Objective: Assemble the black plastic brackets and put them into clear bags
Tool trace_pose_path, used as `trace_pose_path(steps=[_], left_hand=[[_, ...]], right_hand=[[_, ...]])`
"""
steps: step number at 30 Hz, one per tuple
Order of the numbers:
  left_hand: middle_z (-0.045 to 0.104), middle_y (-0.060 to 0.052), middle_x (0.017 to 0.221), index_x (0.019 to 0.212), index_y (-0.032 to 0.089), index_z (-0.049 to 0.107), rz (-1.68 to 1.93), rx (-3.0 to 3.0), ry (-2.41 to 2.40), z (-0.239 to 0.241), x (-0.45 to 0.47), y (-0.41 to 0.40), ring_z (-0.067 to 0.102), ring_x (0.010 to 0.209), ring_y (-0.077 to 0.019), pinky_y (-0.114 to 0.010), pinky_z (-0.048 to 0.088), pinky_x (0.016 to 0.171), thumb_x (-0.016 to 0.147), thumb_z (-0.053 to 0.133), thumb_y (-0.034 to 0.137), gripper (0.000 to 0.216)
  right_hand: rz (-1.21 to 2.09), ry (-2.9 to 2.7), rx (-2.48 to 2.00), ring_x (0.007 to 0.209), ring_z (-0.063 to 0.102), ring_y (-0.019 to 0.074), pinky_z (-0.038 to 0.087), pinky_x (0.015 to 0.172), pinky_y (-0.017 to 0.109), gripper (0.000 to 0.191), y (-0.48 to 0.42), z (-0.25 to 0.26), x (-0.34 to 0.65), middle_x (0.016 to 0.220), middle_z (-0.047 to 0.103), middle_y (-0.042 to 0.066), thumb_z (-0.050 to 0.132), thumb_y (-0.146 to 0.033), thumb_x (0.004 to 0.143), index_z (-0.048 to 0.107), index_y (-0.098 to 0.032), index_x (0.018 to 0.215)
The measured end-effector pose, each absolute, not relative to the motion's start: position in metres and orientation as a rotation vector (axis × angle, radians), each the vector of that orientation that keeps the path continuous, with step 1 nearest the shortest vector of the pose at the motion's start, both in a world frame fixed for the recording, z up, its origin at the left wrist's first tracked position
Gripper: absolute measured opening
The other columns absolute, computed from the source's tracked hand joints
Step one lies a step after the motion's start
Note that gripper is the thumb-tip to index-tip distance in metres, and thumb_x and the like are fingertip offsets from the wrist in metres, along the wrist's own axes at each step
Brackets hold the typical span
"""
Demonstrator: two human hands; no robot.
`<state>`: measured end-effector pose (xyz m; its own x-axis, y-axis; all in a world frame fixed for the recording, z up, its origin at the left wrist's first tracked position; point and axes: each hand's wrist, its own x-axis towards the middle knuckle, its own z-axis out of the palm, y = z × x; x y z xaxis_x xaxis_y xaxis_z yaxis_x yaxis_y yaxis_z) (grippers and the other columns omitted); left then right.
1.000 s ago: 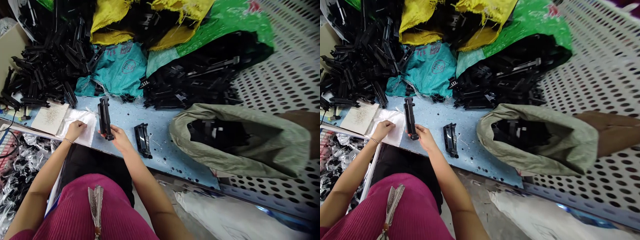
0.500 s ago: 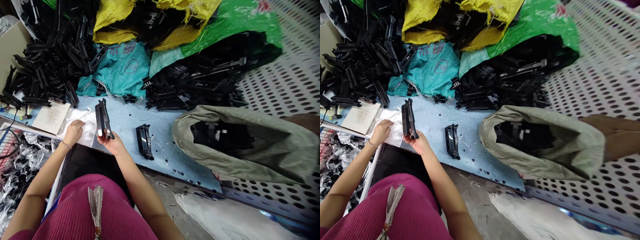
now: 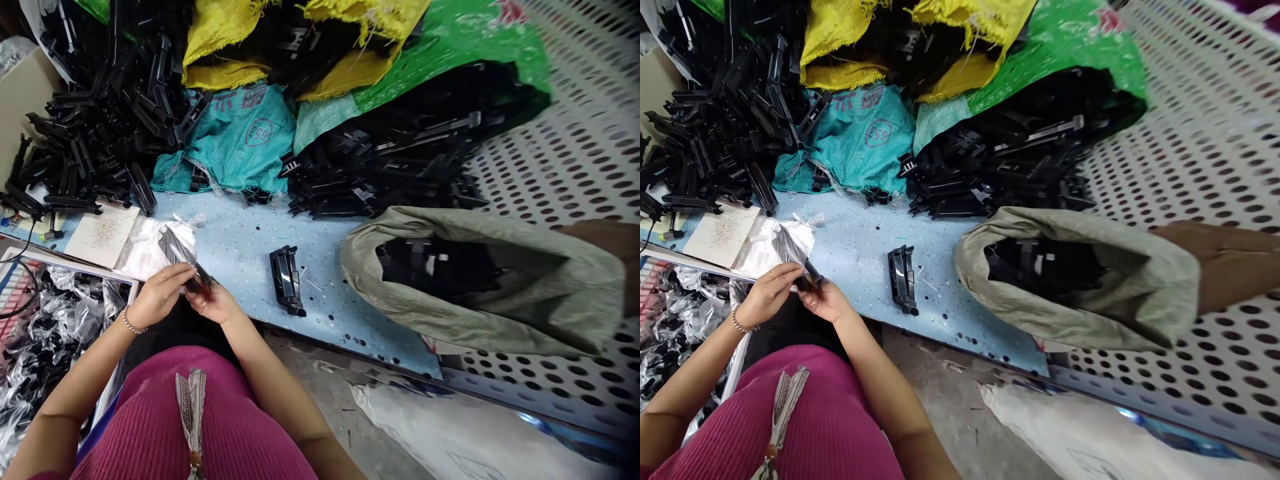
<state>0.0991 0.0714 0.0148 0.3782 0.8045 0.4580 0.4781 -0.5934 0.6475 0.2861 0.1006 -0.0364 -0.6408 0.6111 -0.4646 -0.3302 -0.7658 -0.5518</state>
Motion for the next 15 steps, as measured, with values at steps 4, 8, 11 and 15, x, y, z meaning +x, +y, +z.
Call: trace_pose_path(steps=[4, 8, 11, 15], left_hand=[[0.059, -0.012, 0.139, 0.150, 0.029, 0.044, 1.034, 2.248, 1.167, 0.016, 0.095, 0.055, 0.057, 0.131, -0.0203, -0.041, 0.052, 0.109, 0.095, 0.041, 0.003, 0.061], [0.058, -0.013, 0.138, 0.152, 0.029, 0.041, 1.000, 2.277, 1.125, 0.016, 0.090, 0.045, 0.057, 0.130, -0.0217, -0.043, 0.054, 0.107, 0.092, 0.041, 0.002, 0.066], [0.057, -0.016, 0.137, 0.152, 0.024, 0.041, 0.984, 2.269, 1.100, 0.023, 0.090, 0.034, 0.058, 0.129, -0.0234, -0.042, 0.055, 0.105, 0.091, 0.048, 0.006, 0.064], [0.066, -0.009, 0.113, 0.133, 0.025, 0.059, 1.122, 2.142, 1.196, 0.034, 0.088, 0.021, 0.066, 0.105, -0.0172, -0.033, 0.058, 0.092, 0.091, 0.046, 0.003, 0.049]], right_hand=[[1.888, -1.002, -1.155, 0.062, 0.059, 0.0120, 0.045, 0.050, 0.020, 0.023, 0.086, -0.016, 0.282, 0.081, 0.070, 0.002, 0.078, -0.038, 0.078, 0.072, -0.021, 0.092], [1.961, -0.849, -1.130, 0.048, 0.054, 0.0110, 0.040, 0.042, 0.021, 0.027, 0.073, -0.012, 0.272, 0.066, 0.068, 0.001, 0.077, -0.044, 0.073, 0.071, -0.019, 0.084], [2.068, -0.649, -1.052, 0.041, 0.051, 0.0094, 0.035, 0.038, 0.020, 0.029, 0.071, -0.013, 0.264, 0.055, 0.062, -0.001, 0.078, -0.044, 0.070, 0.066, -0.018, 0.074], [1.981, -0.660, -1.078, 0.042, 0.052, 0.0087, 0.037, 0.038, 0.019, 0.028, 0.078, -0.005, 0.266, 0.055, 0.062, -0.002, 0.079, -0.041, 0.070, 0.064, -0.018, 0.072]])
